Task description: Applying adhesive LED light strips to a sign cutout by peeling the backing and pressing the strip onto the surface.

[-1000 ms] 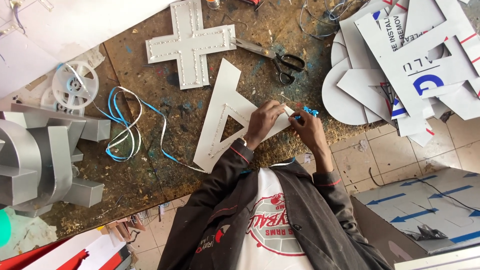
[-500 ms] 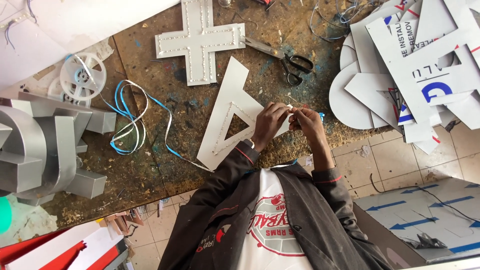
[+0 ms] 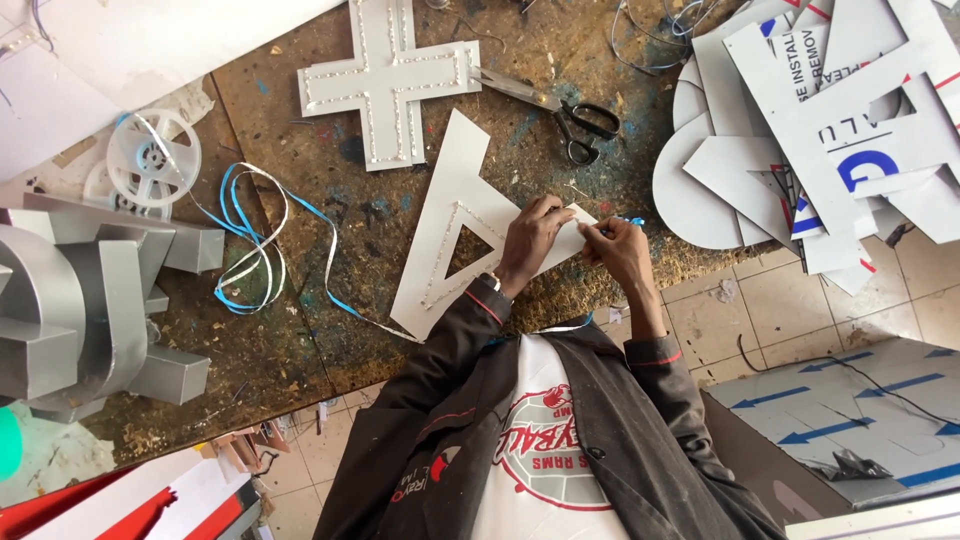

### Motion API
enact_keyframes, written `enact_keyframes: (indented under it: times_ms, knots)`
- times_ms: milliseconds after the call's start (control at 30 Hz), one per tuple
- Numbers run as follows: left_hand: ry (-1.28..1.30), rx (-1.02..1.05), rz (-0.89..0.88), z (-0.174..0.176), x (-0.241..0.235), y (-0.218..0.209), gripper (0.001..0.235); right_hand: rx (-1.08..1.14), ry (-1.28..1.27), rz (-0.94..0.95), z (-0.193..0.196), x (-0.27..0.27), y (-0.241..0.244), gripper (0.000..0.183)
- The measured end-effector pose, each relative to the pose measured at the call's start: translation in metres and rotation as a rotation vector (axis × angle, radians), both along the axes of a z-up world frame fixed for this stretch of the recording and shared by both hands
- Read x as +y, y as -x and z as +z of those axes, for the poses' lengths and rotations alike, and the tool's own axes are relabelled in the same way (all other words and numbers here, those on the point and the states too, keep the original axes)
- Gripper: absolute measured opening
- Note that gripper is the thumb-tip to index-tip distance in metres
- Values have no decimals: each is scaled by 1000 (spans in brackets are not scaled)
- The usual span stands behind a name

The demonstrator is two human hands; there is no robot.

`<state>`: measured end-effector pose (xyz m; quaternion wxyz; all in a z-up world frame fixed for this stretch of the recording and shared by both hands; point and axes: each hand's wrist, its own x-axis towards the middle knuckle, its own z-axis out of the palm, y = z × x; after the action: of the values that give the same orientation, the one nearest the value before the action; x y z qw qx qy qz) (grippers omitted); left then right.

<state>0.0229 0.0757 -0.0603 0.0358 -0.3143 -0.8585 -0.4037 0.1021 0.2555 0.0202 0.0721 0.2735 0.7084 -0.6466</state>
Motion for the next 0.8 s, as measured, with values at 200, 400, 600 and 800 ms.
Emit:
enact_keyframes:
  times_ms: [200, 400, 600, 800]
  knots:
    - [-99, -52, 6, 0, -4, 1, 25, 2, -324, 3, -17, -4, 1, 37]
    - [-62, 107, 2, 6, -4, -4, 14, 136, -170, -101, 2, -7, 11, 23]
    - [19, 186, 23, 1, 2, -7, 19, 21, 85, -89, 0, -2, 10, 31]
    - [13, 192, 48, 13, 7, -13, 24, -41, 340, -195, -24, -4, 10, 32]
